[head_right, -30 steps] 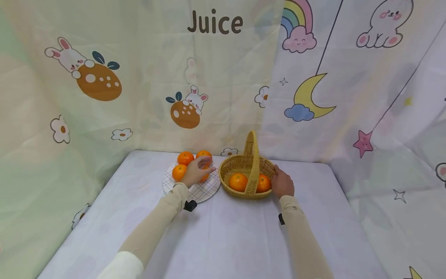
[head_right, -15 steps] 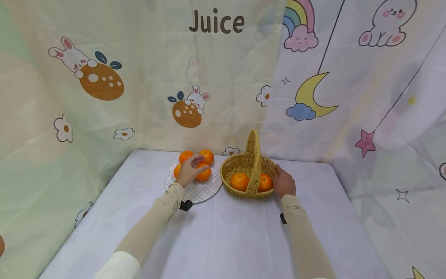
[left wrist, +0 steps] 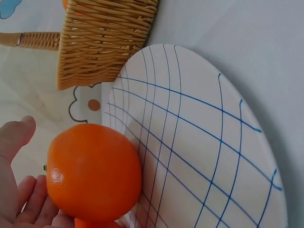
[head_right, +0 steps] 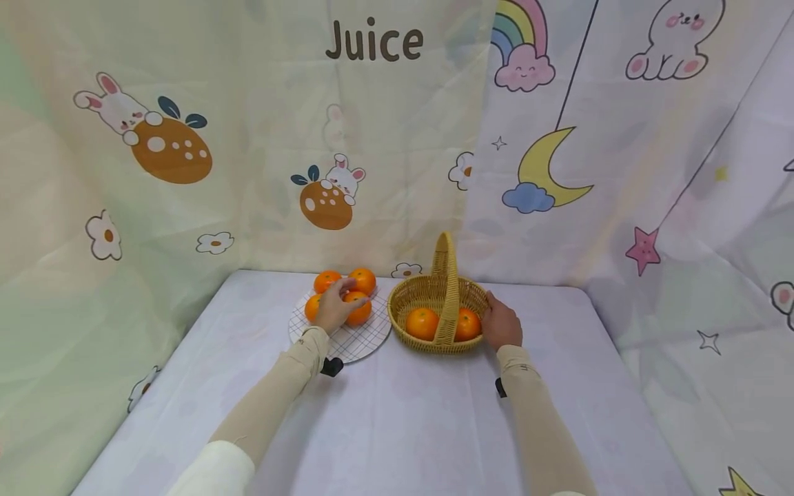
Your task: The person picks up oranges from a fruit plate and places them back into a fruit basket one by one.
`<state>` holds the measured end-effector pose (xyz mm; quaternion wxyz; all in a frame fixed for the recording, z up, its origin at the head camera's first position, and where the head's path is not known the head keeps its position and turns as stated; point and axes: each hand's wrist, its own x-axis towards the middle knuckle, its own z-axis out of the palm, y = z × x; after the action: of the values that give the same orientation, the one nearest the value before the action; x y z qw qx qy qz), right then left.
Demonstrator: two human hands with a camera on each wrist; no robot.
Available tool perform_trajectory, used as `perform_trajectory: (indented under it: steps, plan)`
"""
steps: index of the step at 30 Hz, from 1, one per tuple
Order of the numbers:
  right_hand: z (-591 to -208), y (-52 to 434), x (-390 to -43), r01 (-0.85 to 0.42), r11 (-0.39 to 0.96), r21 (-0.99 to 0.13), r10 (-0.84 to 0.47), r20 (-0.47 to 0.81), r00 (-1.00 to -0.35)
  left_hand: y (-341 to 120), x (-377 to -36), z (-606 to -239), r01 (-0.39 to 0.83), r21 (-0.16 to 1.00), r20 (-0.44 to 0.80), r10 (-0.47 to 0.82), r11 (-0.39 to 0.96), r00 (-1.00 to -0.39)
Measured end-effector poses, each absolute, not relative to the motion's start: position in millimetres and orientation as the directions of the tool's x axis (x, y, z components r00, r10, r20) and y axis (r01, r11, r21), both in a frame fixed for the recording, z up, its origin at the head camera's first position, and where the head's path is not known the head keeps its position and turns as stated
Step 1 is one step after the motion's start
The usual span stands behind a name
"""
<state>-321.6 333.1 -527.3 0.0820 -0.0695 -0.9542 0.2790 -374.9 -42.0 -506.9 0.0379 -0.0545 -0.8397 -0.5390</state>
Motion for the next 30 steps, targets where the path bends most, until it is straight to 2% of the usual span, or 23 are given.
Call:
perform_trajectory:
  steps: [22, 30]
  plan:
    - [-519.4, 330.2, -318.0, 0.088, 0.834, -0.545, 0.180, 0.119, -0.976, -26.6, -365.2, -530.3, 0.044, 0.866, 0.049, 0.004, 0.498, -0.999]
    - [-522.0, 332.0, -318.4, 0.093, 0.833, -0.545, 0.176, 0.103, -0.979, -21.9, -363.5, -546.7, 0.022, 0.902, 0.013, 0.024, 0.431, -1.000]
